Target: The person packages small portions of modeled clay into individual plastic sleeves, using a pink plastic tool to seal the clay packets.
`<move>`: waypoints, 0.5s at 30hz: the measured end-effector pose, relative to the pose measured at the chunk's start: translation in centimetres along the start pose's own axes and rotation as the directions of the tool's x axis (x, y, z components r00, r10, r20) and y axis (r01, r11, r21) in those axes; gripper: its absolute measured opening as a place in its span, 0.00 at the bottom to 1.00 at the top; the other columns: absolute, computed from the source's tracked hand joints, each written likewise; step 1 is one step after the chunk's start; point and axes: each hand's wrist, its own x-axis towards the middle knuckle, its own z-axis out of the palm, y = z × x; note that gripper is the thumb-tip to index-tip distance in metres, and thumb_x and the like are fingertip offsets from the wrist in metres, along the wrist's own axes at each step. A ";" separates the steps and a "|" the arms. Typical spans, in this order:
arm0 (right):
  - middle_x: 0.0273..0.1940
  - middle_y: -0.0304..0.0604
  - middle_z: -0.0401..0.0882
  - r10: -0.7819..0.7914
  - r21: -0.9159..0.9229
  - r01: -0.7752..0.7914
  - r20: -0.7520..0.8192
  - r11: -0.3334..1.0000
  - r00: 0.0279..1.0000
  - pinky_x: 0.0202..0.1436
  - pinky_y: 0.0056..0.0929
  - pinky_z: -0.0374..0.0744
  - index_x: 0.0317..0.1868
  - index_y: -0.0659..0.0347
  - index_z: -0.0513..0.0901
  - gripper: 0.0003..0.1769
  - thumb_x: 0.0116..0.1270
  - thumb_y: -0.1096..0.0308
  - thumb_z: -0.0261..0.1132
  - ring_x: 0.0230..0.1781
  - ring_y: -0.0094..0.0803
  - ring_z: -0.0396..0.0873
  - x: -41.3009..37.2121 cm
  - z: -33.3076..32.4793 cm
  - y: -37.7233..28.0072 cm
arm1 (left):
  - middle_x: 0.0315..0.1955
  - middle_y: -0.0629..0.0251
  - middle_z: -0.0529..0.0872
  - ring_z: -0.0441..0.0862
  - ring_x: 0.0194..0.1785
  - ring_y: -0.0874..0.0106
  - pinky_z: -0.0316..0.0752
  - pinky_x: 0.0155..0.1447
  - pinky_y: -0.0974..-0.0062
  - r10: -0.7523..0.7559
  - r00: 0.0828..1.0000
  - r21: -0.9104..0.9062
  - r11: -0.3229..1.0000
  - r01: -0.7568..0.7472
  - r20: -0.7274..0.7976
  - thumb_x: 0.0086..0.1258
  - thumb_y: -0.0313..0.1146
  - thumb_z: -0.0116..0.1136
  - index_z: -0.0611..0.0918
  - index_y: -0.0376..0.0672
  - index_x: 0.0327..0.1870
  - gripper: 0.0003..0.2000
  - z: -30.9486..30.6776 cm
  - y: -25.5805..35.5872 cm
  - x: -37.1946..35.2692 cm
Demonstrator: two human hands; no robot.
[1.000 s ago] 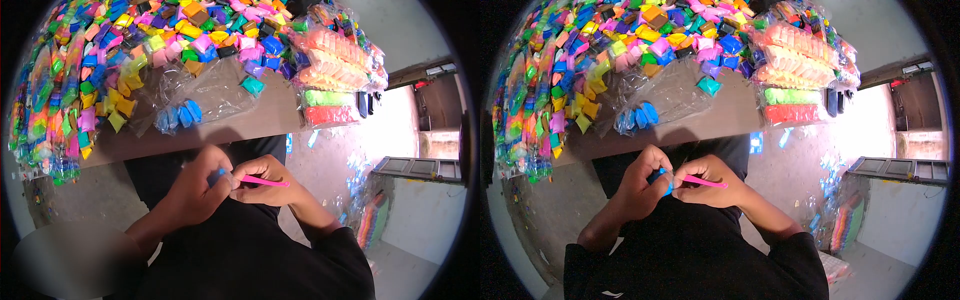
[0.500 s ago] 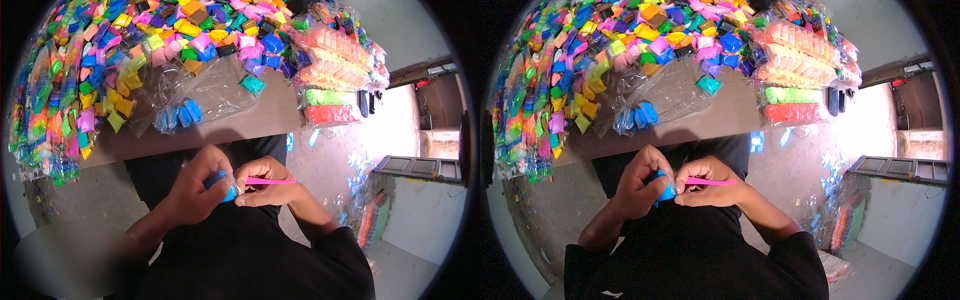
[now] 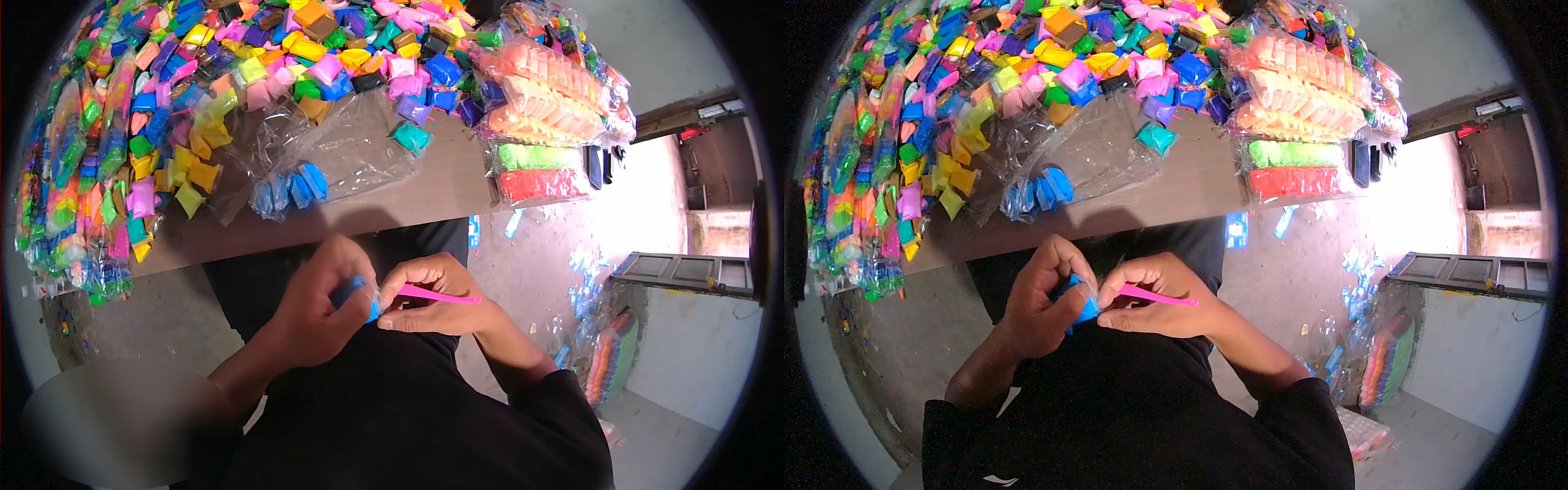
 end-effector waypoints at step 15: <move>0.32 0.33 0.86 -0.006 -0.125 0.015 0.078 0.992 0.997 0.40 0.23 0.78 0.36 0.62 0.86 0.07 0.63 0.74 0.77 0.35 0.17 0.82 0.7 -0.6 0.9 | 0.37 0.62 0.77 0.77 0.37 0.75 0.73 0.42 0.73 -0.122 0.992 0.035 0.992 0.121 0.028 0.69 0.28 0.60 0.74 0.39 0.45 0.09 -0.4 -0.2 0.0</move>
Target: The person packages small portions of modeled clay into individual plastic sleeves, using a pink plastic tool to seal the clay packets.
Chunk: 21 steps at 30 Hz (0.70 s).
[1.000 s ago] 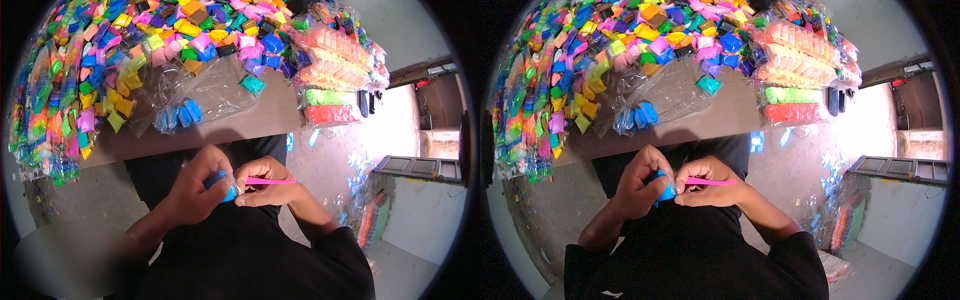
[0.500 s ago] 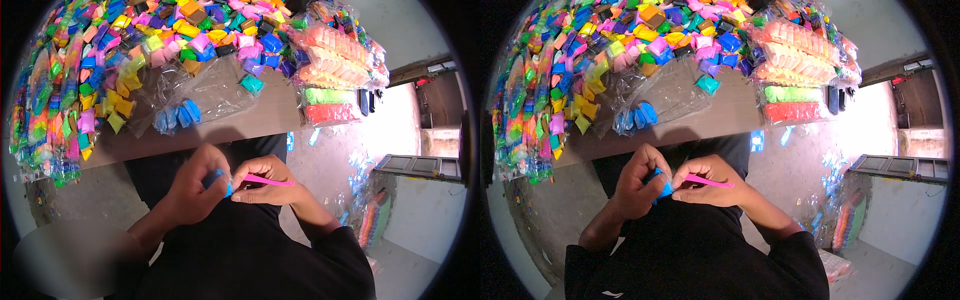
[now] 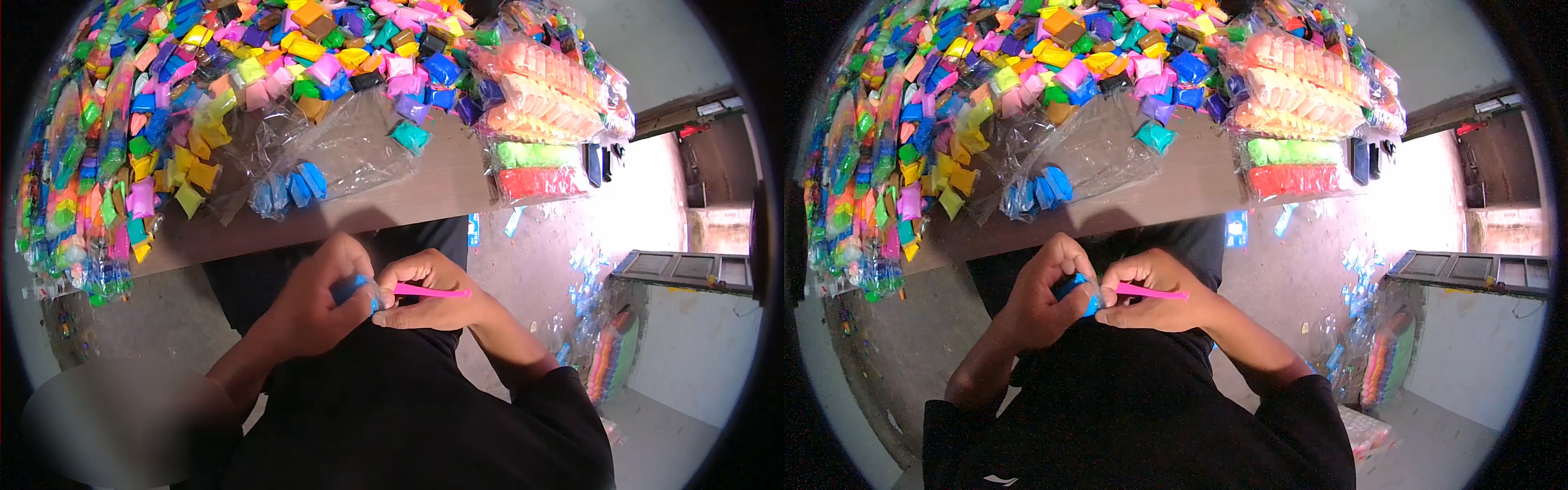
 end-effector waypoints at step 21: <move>0.32 0.41 0.86 0.083 0.569 -0.040 -0.051 0.822 0.995 0.38 0.25 0.83 0.36 0.64 0.82 0.08 0.66 0.75 0.75 0.33 0.27 0.86 -0.5 -0.8 2.5 | 0.34 0.66 0.79 0.75 0.36 0.81 0.73 0.43 0.77 0.023 0.999 -0.135 0.990 -0.029 -0.044 0.73 0.28 0.57 0.70 0.43 0.45 0.08 -0.3 -2.3 -0.1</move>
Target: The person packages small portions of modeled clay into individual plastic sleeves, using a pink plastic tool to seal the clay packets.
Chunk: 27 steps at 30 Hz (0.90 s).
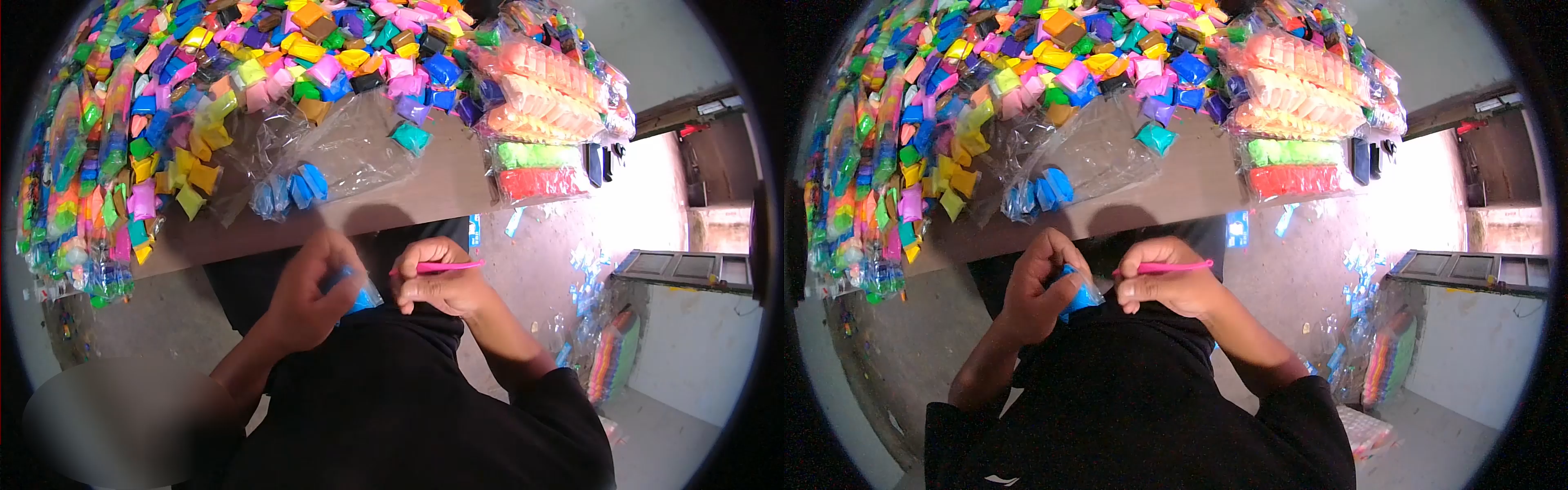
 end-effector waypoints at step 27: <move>0.32 0.44 0.83 -0.378 -0.668 0.134 -0.234 0.732 0.896 0.39 0.27 0.79 0.42 0.67 0.83 0.05 0.73 0.73 0.68 0.34 0.26 0.81 0.7 3.5 2.6 | 0.32 0.71 0.86 0.78 0.35 0.84 0.73 0.40 0.82 -0.267 0.889 -0.363 0.923 0.125 -0.372 0.70 0.30 0.69 0.85 0.39 0.48 0.10 1.4 -3.2 -1.2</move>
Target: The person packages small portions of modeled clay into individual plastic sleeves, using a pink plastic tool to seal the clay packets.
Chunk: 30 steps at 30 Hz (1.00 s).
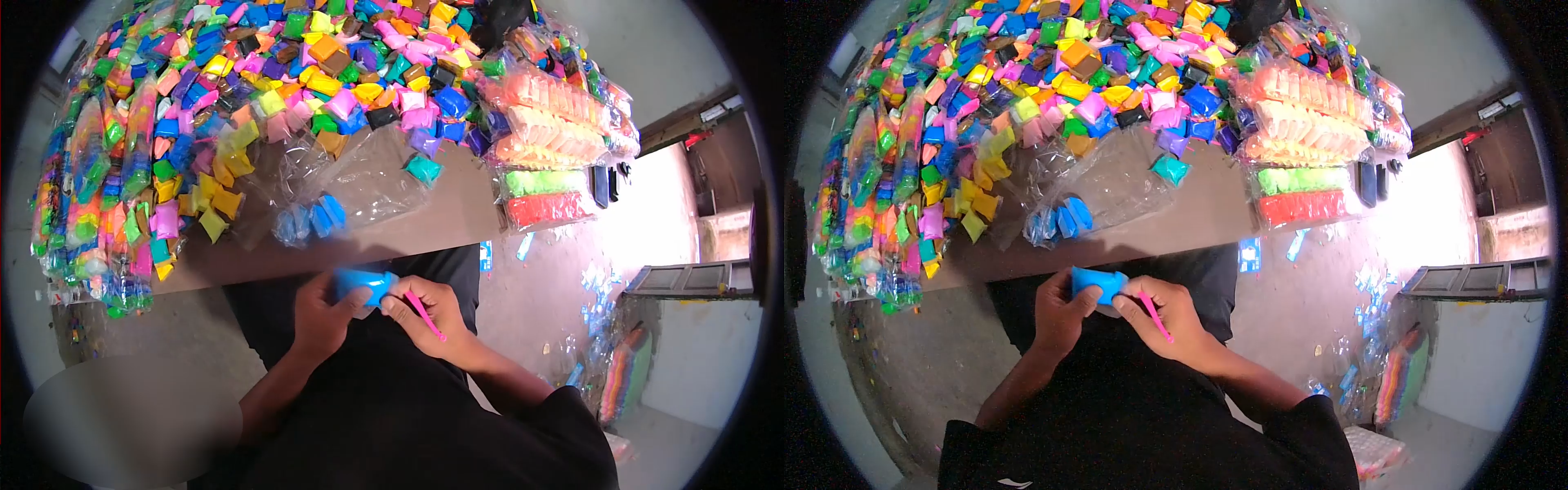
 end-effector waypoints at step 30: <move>0.47 0.52 0.85 -0.452 -0.099 0.468 0.145 0.878 0.880 0.47 0.33 0.81 0.51 0.67 0.87 0.14 0.65 0.75 0.74 0.44 0.41 0.85 1.5 -3.5 -0.8 | 0.32 0.69 0.78 0.74 0.26 0.85 0.71 0.31 0.82 0.030 0.937 0.177 0.979 -0.098 0.348 0.78 0.40 0.61 0.73 0.39 0.58 0.18 1.7 2.2 -1.5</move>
